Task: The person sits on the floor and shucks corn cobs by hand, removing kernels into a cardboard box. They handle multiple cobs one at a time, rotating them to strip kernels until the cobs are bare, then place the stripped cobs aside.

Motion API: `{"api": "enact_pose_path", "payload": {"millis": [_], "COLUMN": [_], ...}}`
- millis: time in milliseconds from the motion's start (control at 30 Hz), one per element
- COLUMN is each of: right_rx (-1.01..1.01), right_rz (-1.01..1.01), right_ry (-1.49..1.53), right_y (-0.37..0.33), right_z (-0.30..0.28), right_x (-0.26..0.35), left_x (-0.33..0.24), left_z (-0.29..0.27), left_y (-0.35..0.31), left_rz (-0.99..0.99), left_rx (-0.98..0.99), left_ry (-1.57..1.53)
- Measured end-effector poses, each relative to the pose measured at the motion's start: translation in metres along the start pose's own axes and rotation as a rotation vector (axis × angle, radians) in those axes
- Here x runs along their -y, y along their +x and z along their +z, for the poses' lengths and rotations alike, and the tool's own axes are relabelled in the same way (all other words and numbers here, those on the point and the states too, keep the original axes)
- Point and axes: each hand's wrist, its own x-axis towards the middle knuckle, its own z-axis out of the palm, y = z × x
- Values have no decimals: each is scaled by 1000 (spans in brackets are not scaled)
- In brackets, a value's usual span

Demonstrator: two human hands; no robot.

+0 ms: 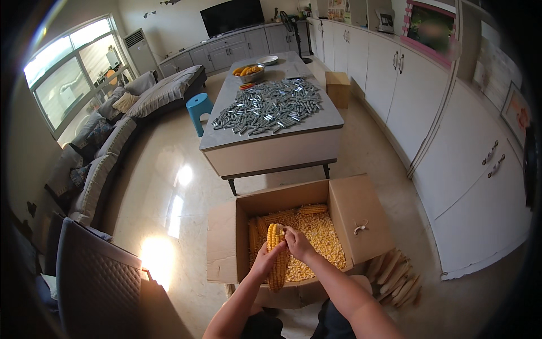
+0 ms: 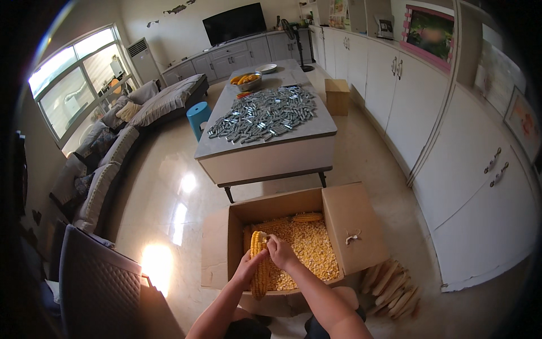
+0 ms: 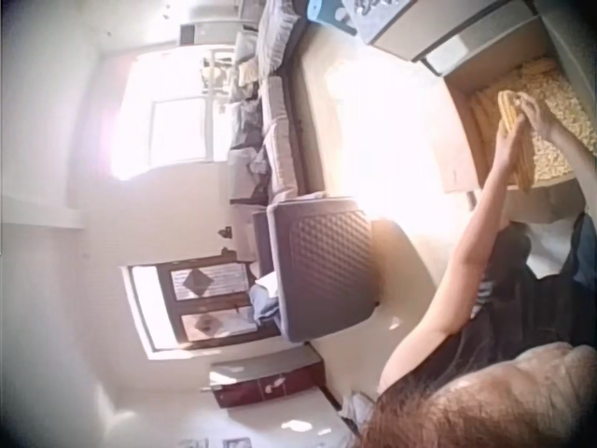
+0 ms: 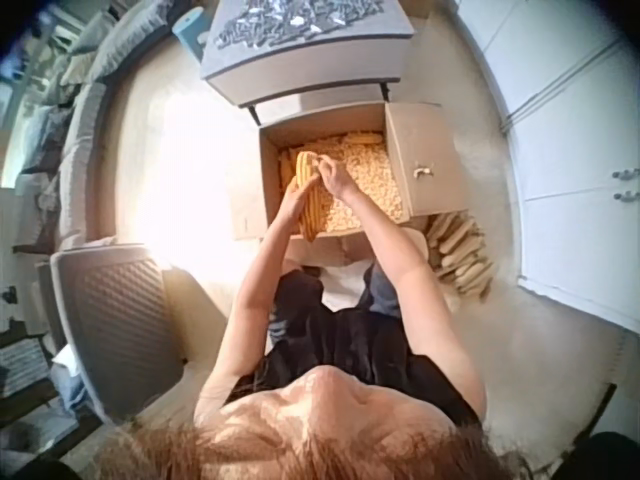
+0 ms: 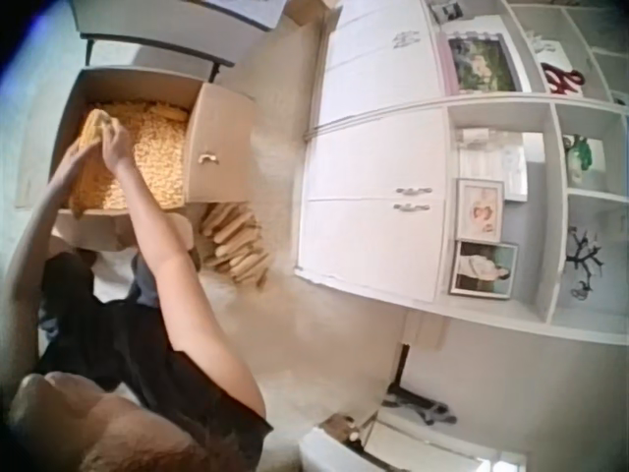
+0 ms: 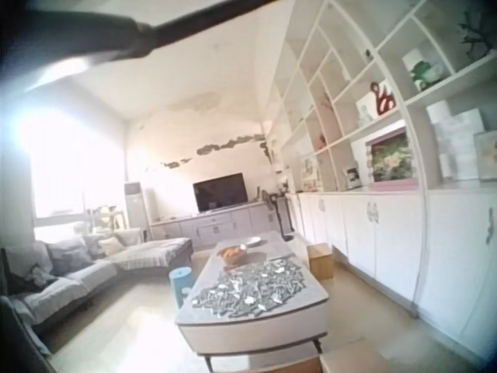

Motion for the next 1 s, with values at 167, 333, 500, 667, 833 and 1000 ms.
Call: {"api": "enact_pose_path", "payload": {"millis": [167, 333, 500, 667, 833, 1000], "right_rx": [-40, 103, 113, 49, 70, 63], "right_rz": [70, 132, 60, 79, 82, 73], "right_ry": [307, 234, 204, 230, 326, 206], "right_y": [6, 6, 2, 4, 4, 1], "right_z": [5, 2, -1, -1, 0, 0], "right_x": [-4, 0, 1, -11, 9, 6], "left_x": [-16, -3, -2, -15, -4, -4], "left_z": [12, 3, -4, 2, -4, -1], "left_y": [-2, 1, 0, -1, 4, 2], "left_rz": [10, -44, -84, -107, -56, -34], "left_rx": [-22, 23, 122, 90, 66, 79], "left_ry": [-25, -44, -51, -159, -146, -22]}}
